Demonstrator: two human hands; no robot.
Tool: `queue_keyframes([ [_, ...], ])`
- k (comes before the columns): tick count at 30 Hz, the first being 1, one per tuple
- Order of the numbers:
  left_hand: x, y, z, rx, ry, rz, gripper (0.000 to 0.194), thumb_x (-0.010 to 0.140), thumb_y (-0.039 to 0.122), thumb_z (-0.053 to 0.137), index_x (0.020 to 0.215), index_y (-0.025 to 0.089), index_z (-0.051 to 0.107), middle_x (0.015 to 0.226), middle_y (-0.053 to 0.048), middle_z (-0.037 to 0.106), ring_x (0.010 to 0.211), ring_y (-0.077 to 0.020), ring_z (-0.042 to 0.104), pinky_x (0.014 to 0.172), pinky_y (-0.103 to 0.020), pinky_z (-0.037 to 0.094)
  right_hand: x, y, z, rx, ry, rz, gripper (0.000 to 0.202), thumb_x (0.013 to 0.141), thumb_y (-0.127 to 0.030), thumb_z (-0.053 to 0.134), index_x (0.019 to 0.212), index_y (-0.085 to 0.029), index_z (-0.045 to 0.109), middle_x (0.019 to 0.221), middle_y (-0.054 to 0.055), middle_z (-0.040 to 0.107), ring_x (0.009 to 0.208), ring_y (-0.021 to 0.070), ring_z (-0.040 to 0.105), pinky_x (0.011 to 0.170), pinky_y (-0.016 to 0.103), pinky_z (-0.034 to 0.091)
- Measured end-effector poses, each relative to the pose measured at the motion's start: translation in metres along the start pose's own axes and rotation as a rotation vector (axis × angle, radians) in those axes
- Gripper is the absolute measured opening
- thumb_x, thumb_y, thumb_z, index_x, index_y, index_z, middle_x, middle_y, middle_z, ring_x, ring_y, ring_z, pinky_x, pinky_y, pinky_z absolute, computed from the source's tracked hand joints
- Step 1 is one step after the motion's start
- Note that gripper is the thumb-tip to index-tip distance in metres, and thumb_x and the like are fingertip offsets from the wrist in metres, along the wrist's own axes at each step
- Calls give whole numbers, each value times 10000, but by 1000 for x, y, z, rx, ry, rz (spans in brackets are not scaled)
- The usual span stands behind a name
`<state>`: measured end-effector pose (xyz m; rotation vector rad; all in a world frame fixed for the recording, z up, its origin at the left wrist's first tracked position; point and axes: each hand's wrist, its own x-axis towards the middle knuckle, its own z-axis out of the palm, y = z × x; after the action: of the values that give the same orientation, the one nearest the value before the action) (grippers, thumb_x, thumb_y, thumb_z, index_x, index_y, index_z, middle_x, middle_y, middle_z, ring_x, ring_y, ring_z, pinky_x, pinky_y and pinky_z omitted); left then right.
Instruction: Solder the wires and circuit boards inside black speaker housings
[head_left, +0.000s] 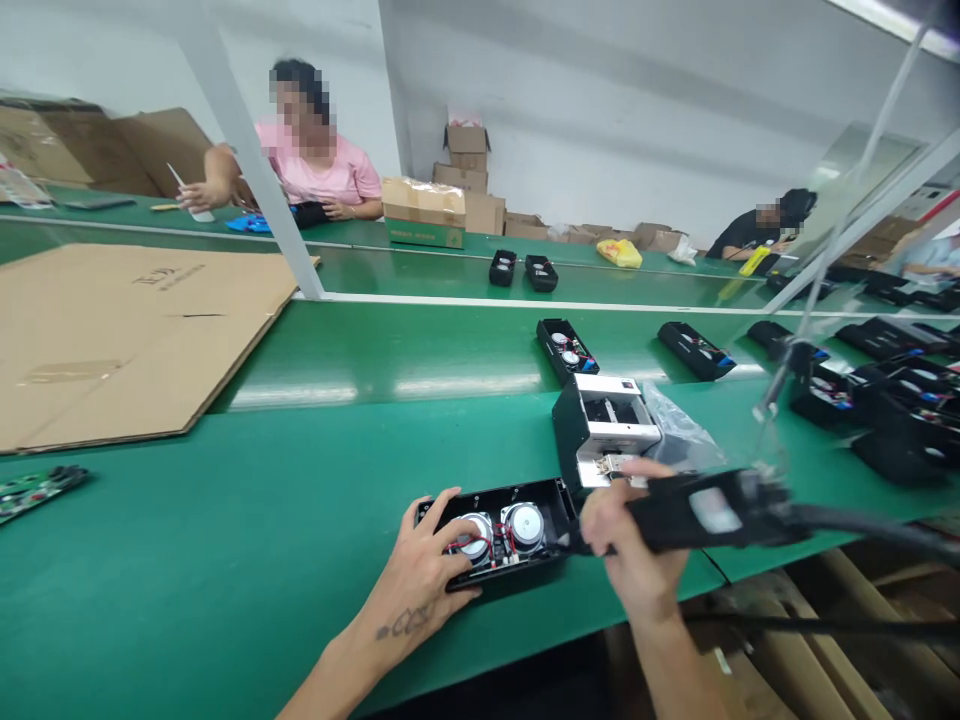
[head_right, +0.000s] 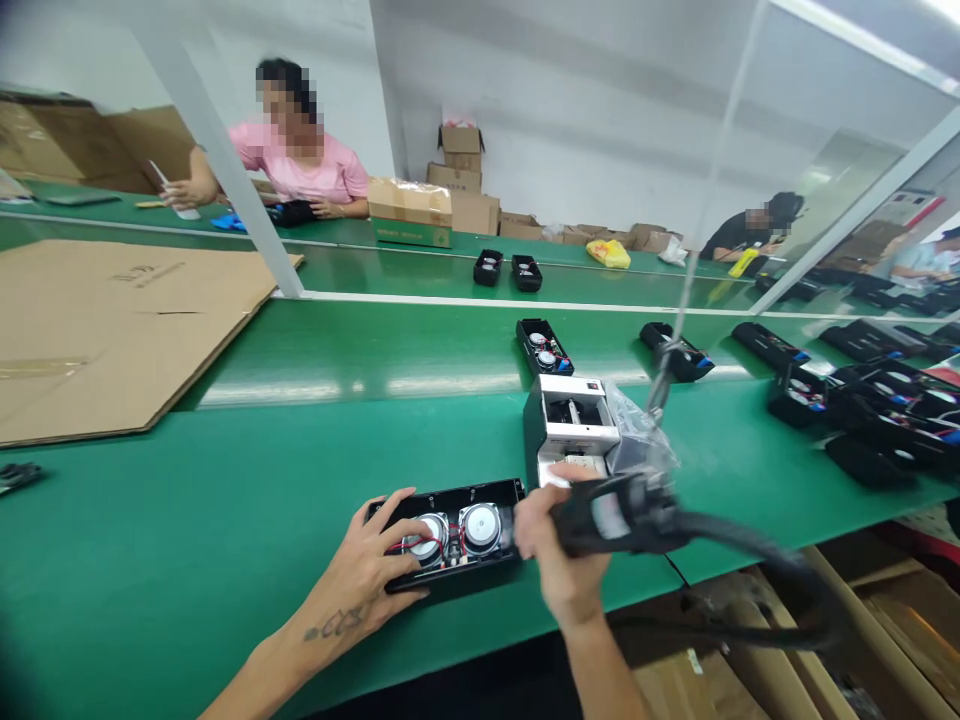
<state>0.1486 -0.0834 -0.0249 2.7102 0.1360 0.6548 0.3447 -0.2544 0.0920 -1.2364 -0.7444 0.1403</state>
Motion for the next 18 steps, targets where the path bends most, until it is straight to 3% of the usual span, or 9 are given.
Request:
queue_keyframes([
  [3,0,1,0,-31,19,-27,291,735,309,1016,817,247,744,1206,2,774,1502,-446,484,1172,-642,306,47,-3,-25,-20,346,-140,401,886,-253,833,1200,-270,585,550,-135,560,434,133,498,530,310,468],
  [6,1,1,0,-8,9,-18,276,736,298,1009,840,252,757,1200,-2,771,1506,-438,481,1170,-625,316,80,10,-45,-220,441,-184,392,851,-328,862,1129,-227,604,554,-117,626,440,139,546,595,333,502],
  [12,0,0,1,26,0,-14,230,756,329,990,852,262,792,1186,-29,759,1500,-430,484,1202,-630,319,88,33,-56,-319,309,-79,354,824,-409,885,917,-241,587,517,-111,600,416,131,537,535,316,478],
  [16,0,2,-1,-2,-1,-38,230,766,310,987,897,271,802,1199,-20,760,1503,-434,482,1217,-654,303,67,32,-57,-304,95,97,384,771,-403,939,921,-224,634,499,-91,583,385,135,511,422,293,417],
  [18,0,3,-1,-19,-4,-45,236,768,315,991,897,271,798,1204,-17,762,1512,-435,475,1227,-663,286,49,29,-57,-279,11,173,371,813,-407,917,981,-227,640,508,-97,563,380,132,500,409,285,410],
])
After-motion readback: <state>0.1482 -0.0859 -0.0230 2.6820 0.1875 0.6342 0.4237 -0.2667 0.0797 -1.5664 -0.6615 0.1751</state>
